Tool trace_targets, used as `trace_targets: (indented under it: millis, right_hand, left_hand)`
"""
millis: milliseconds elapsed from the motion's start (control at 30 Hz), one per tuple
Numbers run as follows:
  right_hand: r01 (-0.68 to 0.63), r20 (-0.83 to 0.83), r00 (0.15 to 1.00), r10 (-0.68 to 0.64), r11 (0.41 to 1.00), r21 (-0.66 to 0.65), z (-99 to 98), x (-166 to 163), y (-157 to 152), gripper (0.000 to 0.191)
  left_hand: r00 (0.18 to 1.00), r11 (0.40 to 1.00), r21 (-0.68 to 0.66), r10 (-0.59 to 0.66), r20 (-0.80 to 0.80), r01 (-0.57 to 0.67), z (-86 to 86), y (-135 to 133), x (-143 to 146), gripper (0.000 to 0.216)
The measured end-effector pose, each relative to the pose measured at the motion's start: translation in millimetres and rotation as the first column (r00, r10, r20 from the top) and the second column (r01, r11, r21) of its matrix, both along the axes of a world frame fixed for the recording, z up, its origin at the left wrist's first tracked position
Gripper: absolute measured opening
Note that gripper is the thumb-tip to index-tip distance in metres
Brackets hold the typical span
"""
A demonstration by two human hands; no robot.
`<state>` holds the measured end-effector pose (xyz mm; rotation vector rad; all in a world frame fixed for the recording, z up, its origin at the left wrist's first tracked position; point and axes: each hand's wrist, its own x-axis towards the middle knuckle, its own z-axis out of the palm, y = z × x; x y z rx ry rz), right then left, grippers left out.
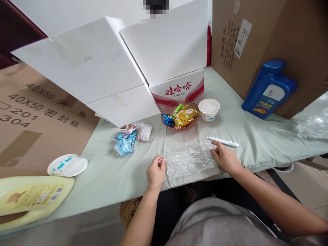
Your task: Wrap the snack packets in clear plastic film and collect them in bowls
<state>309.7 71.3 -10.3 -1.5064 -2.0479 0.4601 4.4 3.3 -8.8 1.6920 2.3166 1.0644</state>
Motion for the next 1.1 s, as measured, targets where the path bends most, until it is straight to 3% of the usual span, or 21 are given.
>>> trace_targets:
  millis: [100,200,300,333,400,500,567,700,800,900,1000,1100]
  right_hand:
    - [0.026,0.174,0.984,-0.027,1.0,0.007,-3.2,-6.9,2.6,0.039]
    - [0.024,0.256,0.966,-0.024,1.0,0.004,-0.5,-7.2,0.7,0.04]
    - [-0.001,0.243,0.97,-0.029,0.993,0.121,10.0,-3.5,-3.6,0.04]
    - [-0.014,0.219,0.975,-0.027,0.983,0.181,14.5,-2.9,-5.3,0.038]
    - [-0.079,0.177,0.984,0.029,0.956,0.282,21.9,-5.2,-8.1,0.034]
    - [-0.343,0.231,0.932,0.28,0.889,0.304,21.1,-17.8,-8.5,0.037]
    - [-0.496,0.322,0.852,0.413,0.833,0.245,11.1,-27.9,-5.1,0.055]
    - [-0.497,0.432,0.802,0.413,0.862,0.1,-13.1,-32.2,4.2,0.087]
    - [-0.468,0.455,0.8,0.39,0.881,0.068,-18.9,-15.5,4.8,0.094]
    - [-0.507,0.439,0.79,0.429,0.859,0.074,-15.3,11.5,-4.1,0.1]
    - [-0.581,0.396,0.762,0.512,0.811,0.07,-9.4,37.4,-20.4,0.089]
    - [-0.61,0.308,0.772,0.556,0.785,0.111,-3.6,52.5,-36.1,0.05]
  left_hand:
    - [0.994,0.998,-0.036,0.043,-0.098,-0.047,-7.5,7.4,0.3,0.02]
    - [0.988,0.994,-0.037,0.097,-0.118,-0.102,-4.6,8.2,-3.9,0.031]
    - [0.965,0.98,0.155,0.158,-0.209,-0.127,9.1,3.5,-7.5,0.04]
    - [0.957,0.97,0.231,0.134,-0.259,-0.073,14.5,1.4,-6.2,0.036]
    - [0.931,0.946,0.283,-0.048,-0.362,0.158,23.4,-2.3,2.0,0.022]
    - [0.775,0.843,0.065,-0.458,-0.436,0.534,25.0,-3.3,24.1,0.026]
    - [0.677,0.789,-0.137,-0.59,-0.439,0.599,17.4,-1.3,37.0,0.044]
    - [0.67,0.802,-0.356,-0.597,-0.441,0.48,-2.5,-0.2,39.5,0.077]
    - [0.668,0.793,-0.393,-0.606,-0.431,0.465,-6.0,-8.6,25.9,0.088]
    - [0.631,0.753,-0.411,-0.656,-0.413,0.513,0.1,-25.8,11.2,0.094]
    - [0.584,0.694,-0.429,-0.719,-0.377,0.578,6.1,-46.4,-0.8,0.08]
    - [0.593,0.677,-0.306,-0.735,-0.328,0.67,7.4,-61.8,-10.6,0.049]
